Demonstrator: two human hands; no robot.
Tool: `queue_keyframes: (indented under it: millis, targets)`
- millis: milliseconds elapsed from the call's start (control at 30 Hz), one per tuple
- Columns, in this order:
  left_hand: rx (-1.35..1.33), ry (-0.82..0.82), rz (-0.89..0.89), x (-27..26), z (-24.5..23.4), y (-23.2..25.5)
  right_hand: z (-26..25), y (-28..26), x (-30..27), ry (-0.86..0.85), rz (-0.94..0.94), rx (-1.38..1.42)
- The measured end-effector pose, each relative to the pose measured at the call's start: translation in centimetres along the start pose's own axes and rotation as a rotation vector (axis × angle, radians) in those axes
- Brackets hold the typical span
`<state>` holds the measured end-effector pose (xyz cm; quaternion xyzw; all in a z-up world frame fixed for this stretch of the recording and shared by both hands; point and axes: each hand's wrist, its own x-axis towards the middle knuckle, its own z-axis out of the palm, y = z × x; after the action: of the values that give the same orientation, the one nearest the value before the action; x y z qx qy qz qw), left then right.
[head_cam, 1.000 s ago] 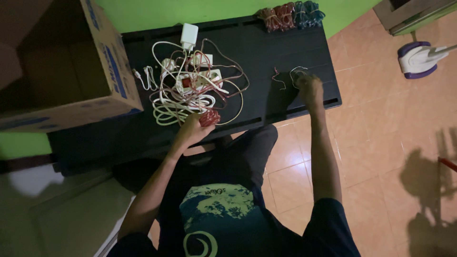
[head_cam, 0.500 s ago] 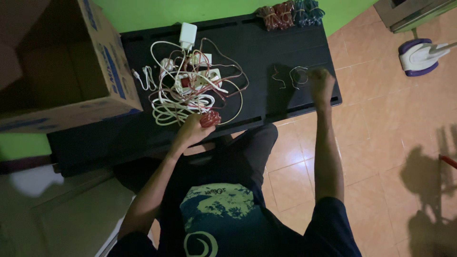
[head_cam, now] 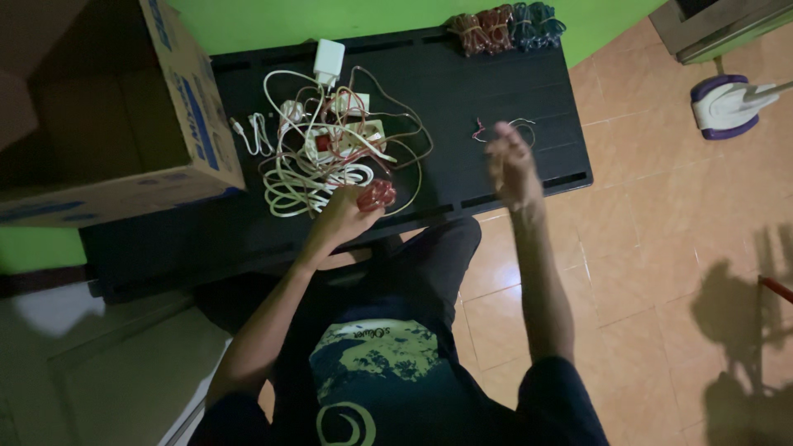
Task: The person sits on the floor and repeatedly ties small bundles of red and white cables using rubber bands. They pick up a bundle, wrap a rubber band around it, and place the tied bundle on the table. The process is repeated for several bundles.
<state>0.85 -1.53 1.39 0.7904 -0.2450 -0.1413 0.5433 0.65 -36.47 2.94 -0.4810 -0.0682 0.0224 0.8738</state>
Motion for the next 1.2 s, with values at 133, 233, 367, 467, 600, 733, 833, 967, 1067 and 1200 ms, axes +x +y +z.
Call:
queue_keyframes:
  millis: [133, 233, 367, 467, 600, 733, 833, 967, 1067, 1200]
  targets:
    - [0.088, -0.026, -0.058, 0.4, -0.1, -0.3, 4.7, 1.8, -1.2, -0.064, 0.284, 0.120]
    - [-0.078, 0.074, -0.016, 0.8, 0.7, -0.1, 7.1, 4.0, -0.8, 0.070, 0.247, -0.217]
    - [-0.198, 0.160, -0.094, 2.0, 2.7, 0.7, 8.1, 6.5, 1.5, 0.061, 0.149, -0.015]
    - [-0.315, 0.368, 0.203, 2.6, 3.0, 0.6, 8.6, 7.3, 2.1, 0.027, 0.160, 0.104]
    - [-0.370, 0.144, 0.032, 2.7, 2.8, -0.1, 9.2, 6.8, 1.8, 0.039, 0.186, 0.166]
    - [-0.485, 0.135, 0.057, 2.9, 2.2, -0.3, 10.3, 5.4, 1.7, 0.071, 0.231, 0.075]
    - [-0.324, 0.197, 0.091, 3.0, 1.5, -0.4, 11.2, 4.6, 0.8, 0.060, 0.315, -0.123]
    - [-0.188, 0.237, 0.130, 2.6, 0.7, 0.1, 11.1, 4.0, -0.8, -0.161, 0.593, -0.264]
    - [-0.177, 0.286, 0.235, 2.3, 0.7, 0.7, 9.7, 4.7, -1.6, -0.347, 0.514, -0.167]
    - [-0.188, 0.182, 0.117, 2.3, 1.0, 1.3, 7.7, 6.3, -1.6, -0.351, 0.437, 0.053]
